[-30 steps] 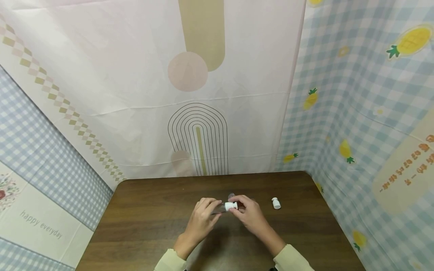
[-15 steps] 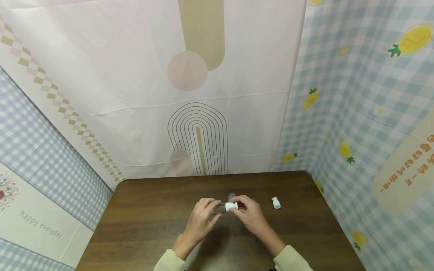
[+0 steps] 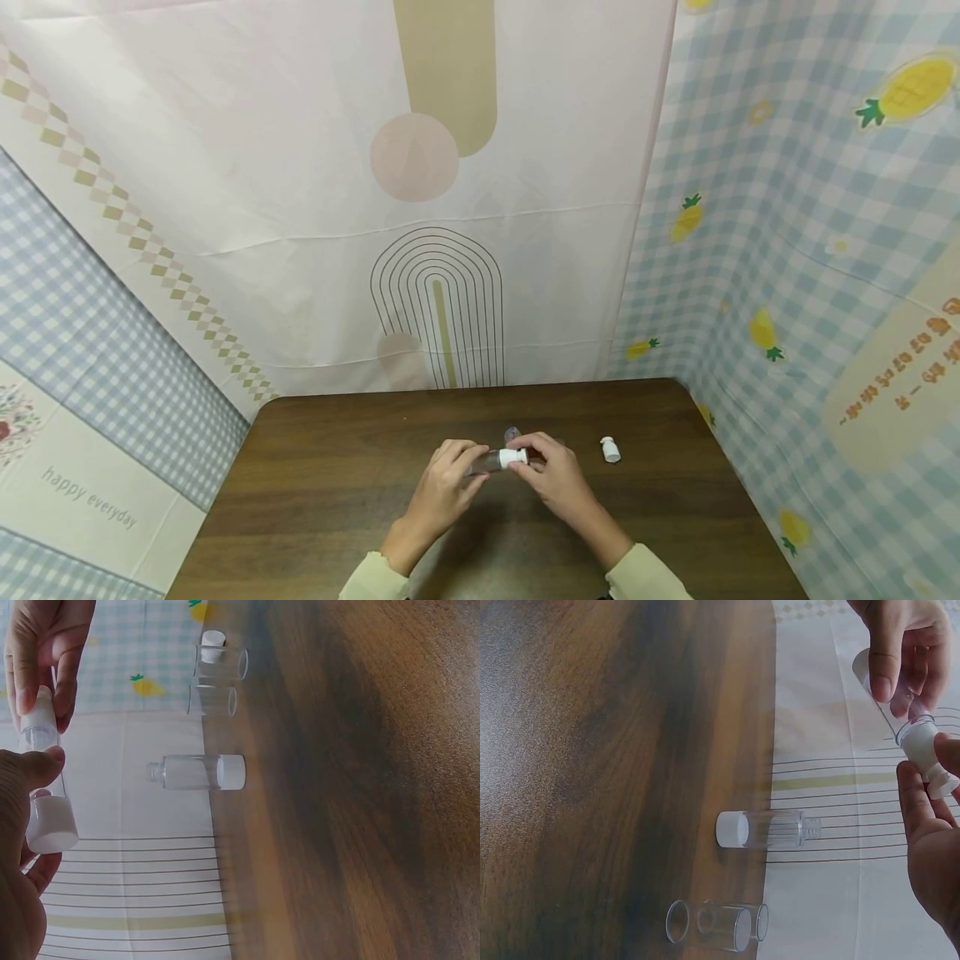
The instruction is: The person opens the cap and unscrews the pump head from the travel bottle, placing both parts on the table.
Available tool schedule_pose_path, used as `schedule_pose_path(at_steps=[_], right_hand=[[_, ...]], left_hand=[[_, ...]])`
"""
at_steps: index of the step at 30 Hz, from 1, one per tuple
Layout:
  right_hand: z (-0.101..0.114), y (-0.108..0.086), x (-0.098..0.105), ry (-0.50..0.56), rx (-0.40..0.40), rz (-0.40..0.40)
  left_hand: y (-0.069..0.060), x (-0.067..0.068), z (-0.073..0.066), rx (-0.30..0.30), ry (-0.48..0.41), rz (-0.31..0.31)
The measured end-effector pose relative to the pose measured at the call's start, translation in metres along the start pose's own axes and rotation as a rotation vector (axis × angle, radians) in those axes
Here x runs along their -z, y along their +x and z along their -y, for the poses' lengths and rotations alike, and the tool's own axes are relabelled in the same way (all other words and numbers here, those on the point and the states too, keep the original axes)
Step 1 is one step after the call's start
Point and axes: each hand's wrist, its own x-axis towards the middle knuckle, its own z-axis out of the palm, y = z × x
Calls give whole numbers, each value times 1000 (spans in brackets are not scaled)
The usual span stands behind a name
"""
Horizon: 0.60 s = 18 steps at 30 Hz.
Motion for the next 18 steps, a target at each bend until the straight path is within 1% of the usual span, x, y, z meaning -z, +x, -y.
schedule_pose_path(at_steps=[5, 10, 14, 18], right_hand=[[-2, 0, -1, 0, 45, -6], [-2, 0, -1, -5, 72, 13], [-1, -1, 1, 4, 82, 25], [1, -2, 3, 56, 99, 25]], left_hand=[[1, 1, -1, 12, -17, 18], [-1, 0, 0, 12, -19, 36], [-2, -1, 0, -2, 2, 27], [-2, -2, 1, -8, 11, 13]])
